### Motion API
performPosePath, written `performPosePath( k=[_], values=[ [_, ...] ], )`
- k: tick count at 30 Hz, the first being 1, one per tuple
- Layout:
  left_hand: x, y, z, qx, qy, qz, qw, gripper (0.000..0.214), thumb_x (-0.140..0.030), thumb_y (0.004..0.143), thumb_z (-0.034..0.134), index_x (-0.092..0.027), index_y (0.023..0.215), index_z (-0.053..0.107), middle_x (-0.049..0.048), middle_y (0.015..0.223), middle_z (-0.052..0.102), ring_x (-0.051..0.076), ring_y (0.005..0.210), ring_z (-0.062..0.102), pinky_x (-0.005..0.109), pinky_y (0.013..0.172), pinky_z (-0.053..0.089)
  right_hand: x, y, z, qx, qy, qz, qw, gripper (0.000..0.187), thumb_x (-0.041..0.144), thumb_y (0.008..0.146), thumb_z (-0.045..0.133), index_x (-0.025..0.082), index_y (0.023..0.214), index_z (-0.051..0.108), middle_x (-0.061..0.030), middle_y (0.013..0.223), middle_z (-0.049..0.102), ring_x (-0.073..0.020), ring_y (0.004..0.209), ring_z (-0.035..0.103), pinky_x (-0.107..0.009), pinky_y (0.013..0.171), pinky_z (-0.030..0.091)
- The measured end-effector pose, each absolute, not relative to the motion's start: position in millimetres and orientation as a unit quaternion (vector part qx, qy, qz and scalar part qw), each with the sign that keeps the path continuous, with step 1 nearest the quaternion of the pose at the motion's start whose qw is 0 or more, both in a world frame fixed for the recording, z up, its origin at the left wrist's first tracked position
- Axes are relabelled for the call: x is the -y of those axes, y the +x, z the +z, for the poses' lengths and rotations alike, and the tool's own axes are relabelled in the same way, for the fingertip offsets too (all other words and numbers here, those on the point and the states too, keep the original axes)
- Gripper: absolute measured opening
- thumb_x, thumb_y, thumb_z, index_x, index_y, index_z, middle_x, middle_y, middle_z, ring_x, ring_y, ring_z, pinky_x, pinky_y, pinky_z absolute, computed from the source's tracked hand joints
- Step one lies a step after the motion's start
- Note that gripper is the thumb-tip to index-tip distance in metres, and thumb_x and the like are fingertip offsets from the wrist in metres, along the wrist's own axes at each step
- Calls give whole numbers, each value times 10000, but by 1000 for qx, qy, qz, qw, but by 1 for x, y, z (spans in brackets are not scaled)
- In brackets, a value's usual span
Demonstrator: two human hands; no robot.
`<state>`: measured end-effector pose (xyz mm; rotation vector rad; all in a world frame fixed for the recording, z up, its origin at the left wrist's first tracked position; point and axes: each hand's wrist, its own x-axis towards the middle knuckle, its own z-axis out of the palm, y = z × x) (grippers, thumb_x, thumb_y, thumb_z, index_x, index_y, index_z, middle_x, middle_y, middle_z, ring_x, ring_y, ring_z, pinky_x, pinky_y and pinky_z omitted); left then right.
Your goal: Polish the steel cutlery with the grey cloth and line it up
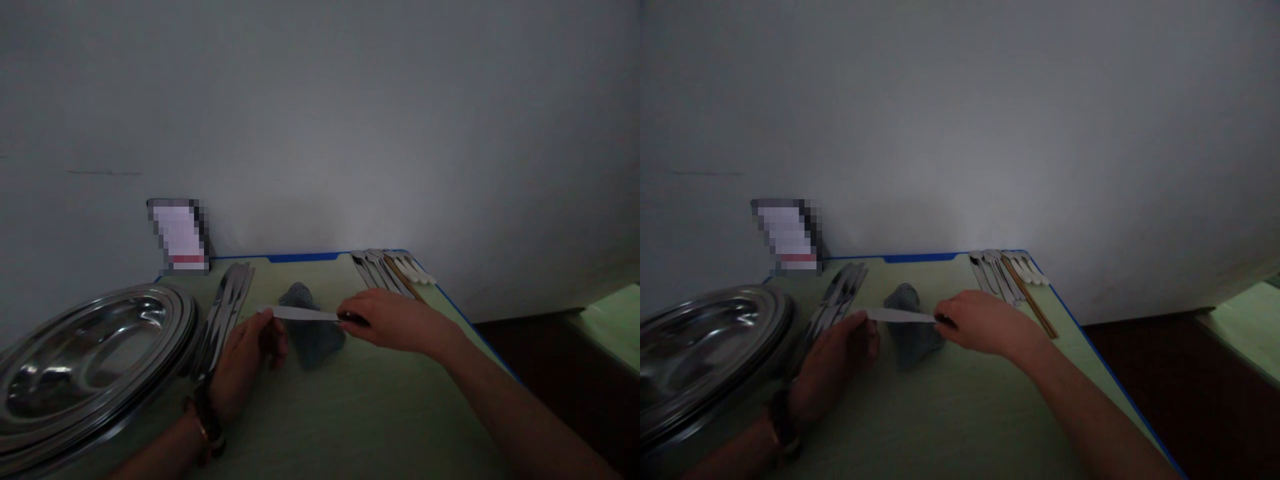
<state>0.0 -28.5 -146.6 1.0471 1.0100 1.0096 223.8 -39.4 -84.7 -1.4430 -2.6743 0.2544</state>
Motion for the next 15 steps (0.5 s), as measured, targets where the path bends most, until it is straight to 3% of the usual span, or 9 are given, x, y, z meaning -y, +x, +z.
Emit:
performPosePath(
  k=[5,9,15],
  values=[
    [33,0,-147,-408,490,367,677,506,-607,789,373,-155,669,566,-13,430,539,118,366,480,214,375,346,31,254,-78,824,-556,102,20,293,374,845,417,191,825,645,-73,728,651,-179,659,567,-285,571,360],
    [35,1,-146,-423,516,343,661,542,-628,792,349,-148,680,574,-12,446,538,111,380,479,209,401,335,21,274,-83,775,-629,65,-13,292,314,839,403,162,742,632,-98,663,634,-184,604,570,-298,565,381],
    [37,1,-145,-432,549,304,648,533,-627,787,363,-148,694,577,-10,471,543,119,404,487,220,417,347,8,280,-104,724,-687,33,-59,292,277,800,434,103,756,664,-195,741,655,-272,694,626,-369,613,430]
  ],
)
